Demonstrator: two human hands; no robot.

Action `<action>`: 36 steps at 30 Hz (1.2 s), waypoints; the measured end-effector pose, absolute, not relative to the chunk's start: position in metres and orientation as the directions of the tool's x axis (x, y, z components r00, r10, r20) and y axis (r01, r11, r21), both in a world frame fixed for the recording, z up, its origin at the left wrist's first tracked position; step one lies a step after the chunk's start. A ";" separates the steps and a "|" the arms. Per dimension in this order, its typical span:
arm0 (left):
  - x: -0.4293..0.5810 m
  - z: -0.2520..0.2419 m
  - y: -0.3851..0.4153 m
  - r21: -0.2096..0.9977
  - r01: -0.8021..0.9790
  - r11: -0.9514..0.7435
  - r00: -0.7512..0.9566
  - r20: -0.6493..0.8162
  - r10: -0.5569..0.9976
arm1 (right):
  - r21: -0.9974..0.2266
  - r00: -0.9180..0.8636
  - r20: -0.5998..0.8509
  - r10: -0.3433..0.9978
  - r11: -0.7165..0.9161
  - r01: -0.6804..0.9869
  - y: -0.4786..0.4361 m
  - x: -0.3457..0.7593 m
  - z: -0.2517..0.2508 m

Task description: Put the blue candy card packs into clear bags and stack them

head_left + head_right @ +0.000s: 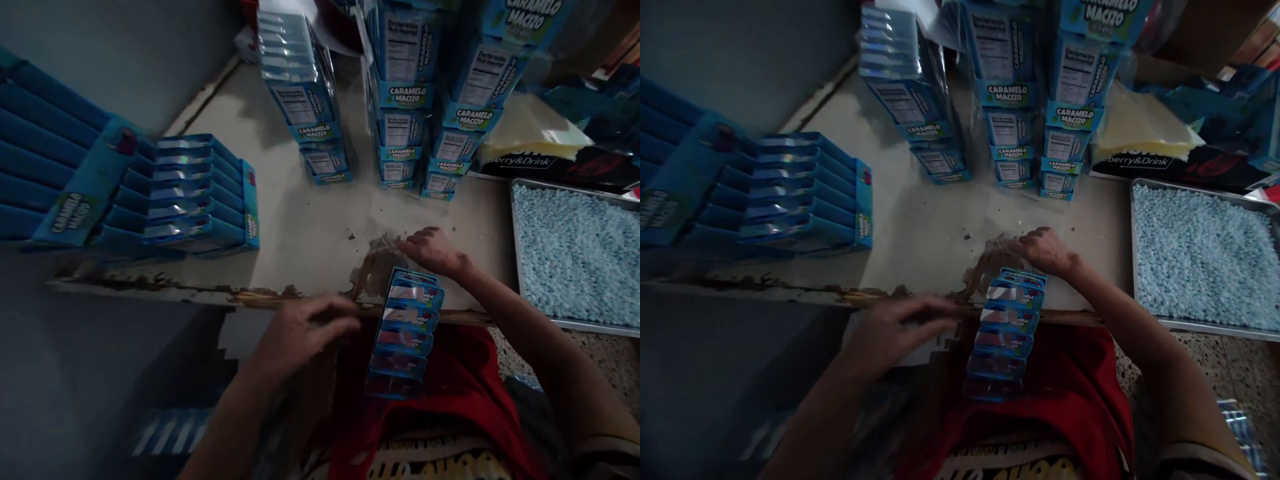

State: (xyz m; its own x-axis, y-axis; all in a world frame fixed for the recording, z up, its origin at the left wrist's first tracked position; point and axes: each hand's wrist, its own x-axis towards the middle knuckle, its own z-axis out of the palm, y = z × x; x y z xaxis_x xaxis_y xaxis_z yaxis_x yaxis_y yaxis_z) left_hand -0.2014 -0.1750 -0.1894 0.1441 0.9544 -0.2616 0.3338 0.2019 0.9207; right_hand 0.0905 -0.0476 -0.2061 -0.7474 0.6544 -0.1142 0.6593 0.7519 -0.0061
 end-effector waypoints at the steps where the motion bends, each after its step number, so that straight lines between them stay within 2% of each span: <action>1: -0.192 -0.186 -0.154 0.877 0.477 -0.052 0.167 -0.032 0.985 | -0.001 -0.734 -0.092 0.673 0.737 0.676 -0.049 0.093 -0.209; 2: -0.182 -0.185 -0.134 0.751 0.596 -0.283 0.231 0.177 0.957 | -0.006 -0.725 -0.066 0.685 0.727 0.687 -0.051 0.095 -0.211; 3: -0.170 -0.186 -0.116 0.593 0.671 -0.446 0.318 0.313 0.895 | -0.018 -0.722 -0.041 0.691 0.722 0.692 -0.054 0.098 -0.213; 4: -0.159 -0.188 -0.101 0.452 0.706 -0.545 0.393 0.391 0.832 | -0.033 -0.720 -0.014 0.694 0.719 0.694 -0.057 0.100 -0.215; 5: -0.149 -0.191 -0.088 0.341 0.715 -0.610 0.465 0.419 0.780 | -0.048 -0.717 0.014 0.697 0.717 0.696 -0.060 0.102 -0.217; 7: -0.138 -0.198 -0.071 0.259 0.683 -0.683 0.576 0.383 0.722 | -0.074 -0.695 0.066 0.716 0.698 0.712 -0.064 0.106 -0.223; 12: -0.143 -0.208 -0.059 0.386 0.552 -0.739 0.681 0.303 0.667 | -0.136 -0.620 0.141 0.772 0.635 0.760 -0.068 0.116 -0.239; 14: -0.143 -0.208 -0.057 0.388 0.558 -0.734 0.675 0.302 0.673 | -0.144 -0.633 0.135 0.762 0.648 0.748 -0.067 0.117 -0.242; 18: -0.128 -0.206 -0.049 0.261 0.658 -0.706 0.624 0.336 0.706 | -0.149 -0.653 0.090 0.752 0.658 0.738 -0.062 0.112 -0.239; 23: -0.119 -0.214 -0.037 0.078 0.638 -0.766 0.724 0.276 0.632 | -0.238 -0.602 0.048 0.797 0.595 0.768 -0.062 0.111 -0.229; 27: -0.123 -0.231 -0.055 0.001 0.638 -0.770 0.706 0.398 0.585 | -0.296 -0.581 -0.002 0.814 0.555 0.777 -0.081 0.127 -0.222; 31: -0.122 -0.244 -0.075 0.124 0.678 -0.725 0.607 0.462 0.647 | -0.289 -0.441 -0.072 0.894 0.405 0.867 -0.114 0.137 -0.215; 34: -0.121 -0.240 -0.073 0.229 0.676 -0.701 0.589 0.404 0.700 | -0.332 -0.322 -0.143 0.936 0.261 0.906 -0.131 0.133 -0.207; 36: -0.123 -0.230 -0.067 0.247 0.674 -0.696 0.629 0.302 0.716 | -0.351 -0.262 -0.184 0.947 0.186 0.918 -0.135 0.127 -0.197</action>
State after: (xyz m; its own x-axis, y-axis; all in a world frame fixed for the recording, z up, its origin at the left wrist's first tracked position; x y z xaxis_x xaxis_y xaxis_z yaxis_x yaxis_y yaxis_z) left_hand -0.1227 -0.0673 -0.2299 0.6294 0.7160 0.3019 0.6738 -0.6964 0.2469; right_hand 0.1271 -0.1347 -0.1975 -0.2620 0.9474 -0.1840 0.9179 0.1857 -0.3507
